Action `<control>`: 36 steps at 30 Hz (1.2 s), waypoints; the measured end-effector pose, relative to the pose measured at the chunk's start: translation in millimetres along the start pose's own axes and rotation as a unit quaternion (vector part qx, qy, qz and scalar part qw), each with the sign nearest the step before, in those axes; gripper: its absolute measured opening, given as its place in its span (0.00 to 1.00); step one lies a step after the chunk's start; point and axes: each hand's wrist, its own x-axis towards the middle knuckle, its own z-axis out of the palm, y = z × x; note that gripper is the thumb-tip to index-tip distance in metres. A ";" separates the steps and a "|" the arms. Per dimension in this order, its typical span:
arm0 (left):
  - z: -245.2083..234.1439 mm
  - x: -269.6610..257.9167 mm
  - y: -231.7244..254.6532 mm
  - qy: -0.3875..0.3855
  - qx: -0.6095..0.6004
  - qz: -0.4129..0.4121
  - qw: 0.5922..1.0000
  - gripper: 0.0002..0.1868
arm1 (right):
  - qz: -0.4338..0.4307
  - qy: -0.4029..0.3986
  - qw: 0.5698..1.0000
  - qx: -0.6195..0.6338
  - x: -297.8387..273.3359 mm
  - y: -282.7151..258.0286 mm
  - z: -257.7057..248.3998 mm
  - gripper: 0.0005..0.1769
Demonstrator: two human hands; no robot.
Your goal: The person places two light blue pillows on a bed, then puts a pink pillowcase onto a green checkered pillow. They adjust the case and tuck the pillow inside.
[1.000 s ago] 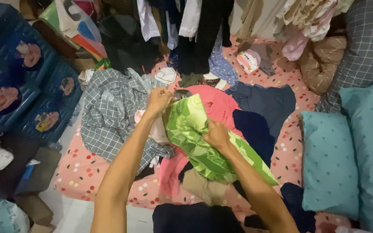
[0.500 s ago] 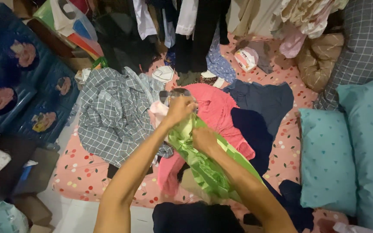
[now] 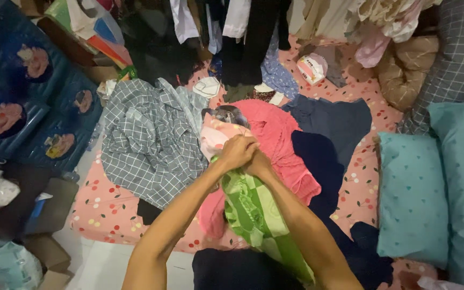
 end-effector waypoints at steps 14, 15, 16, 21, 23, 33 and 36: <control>-21.9 -10.2 -16.0 0.162 -0.036 0.067 0.984 0.23 | 0.034 0.083 0.991 0.099 -1.9 -15.5 -14.6 0.32; -26.9 -12.1 -14.1 0.181 0.011 0.091 0.979 0.25 | 0.037 0.095 0.991 0.087 -2.0 -15.0 -14.9 0.32; -25.4 -10.2 -17.7 0.182 0.010 0.092 0.979 0.25 | 0.037 0.096 0.991 0.086 -19.9 -29.6 -26.6 0.32; -36.8 -12.4 -12.0 0.249 0.035 0.148 0.957 0.12 | 0.009 0.159 0.968 0.196 -94.5 -91.0 -76.4 0.35; -34.2 -7.9 -15.5 0.272 -0.013 0.139 0.952 0.09 | -0.033 0.215 0.961 0.171 -72.9 -67.6 -50.0 0.41; -27.6 27.9 -23.2 0.305 -0.044 0.179 0.934 0.08 | -0.150 0.330 0.929 -0.072 -13.4 -20.2 -17.6 0.20; -17.8 40.0 3.9 0.199 -0.051 0.232 0.951 0.09 | -0.080 0.251 0.965 -0.009 -16.2 -46.7 -34.4 0.12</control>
